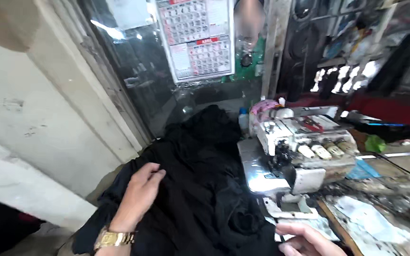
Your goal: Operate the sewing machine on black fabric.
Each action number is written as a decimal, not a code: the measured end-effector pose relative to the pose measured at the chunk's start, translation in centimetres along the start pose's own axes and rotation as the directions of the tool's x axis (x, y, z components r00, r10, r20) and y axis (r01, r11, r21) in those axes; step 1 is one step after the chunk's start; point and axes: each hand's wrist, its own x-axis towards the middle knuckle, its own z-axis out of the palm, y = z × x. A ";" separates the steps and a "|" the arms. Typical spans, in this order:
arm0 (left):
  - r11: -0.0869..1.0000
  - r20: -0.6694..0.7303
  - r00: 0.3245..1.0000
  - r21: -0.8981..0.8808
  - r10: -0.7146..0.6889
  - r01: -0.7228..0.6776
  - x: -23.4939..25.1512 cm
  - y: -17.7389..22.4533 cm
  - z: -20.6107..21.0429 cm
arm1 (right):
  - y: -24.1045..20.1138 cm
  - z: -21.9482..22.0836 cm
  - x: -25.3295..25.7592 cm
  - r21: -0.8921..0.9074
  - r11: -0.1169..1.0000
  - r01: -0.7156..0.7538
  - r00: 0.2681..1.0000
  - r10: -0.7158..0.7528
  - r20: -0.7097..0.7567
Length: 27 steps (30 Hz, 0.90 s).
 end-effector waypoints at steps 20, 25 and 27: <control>0.913 0.070 0.982 0.361 0.178 -0.191 -2.6 -0.8 6.7 | -1.4 -3.3 -6.1 0.109 0.992 -0.060 0.968 0.084 -0.237; 0.913 0.068 0.984 0.365 0.167 -0.180 -2.6 -0.7 6.7 | -3.2 -1.8 -5.7 0.138 0.981 -0.136 0.950 0.169 -0.263; 0.913 0.066 0.982 0.360 0.178 -0.190 -2.6 -0.8 6.7 | -3.4 -1.7 -5.7 0.124 0.983 -0.138 0.954 0.166 -0.251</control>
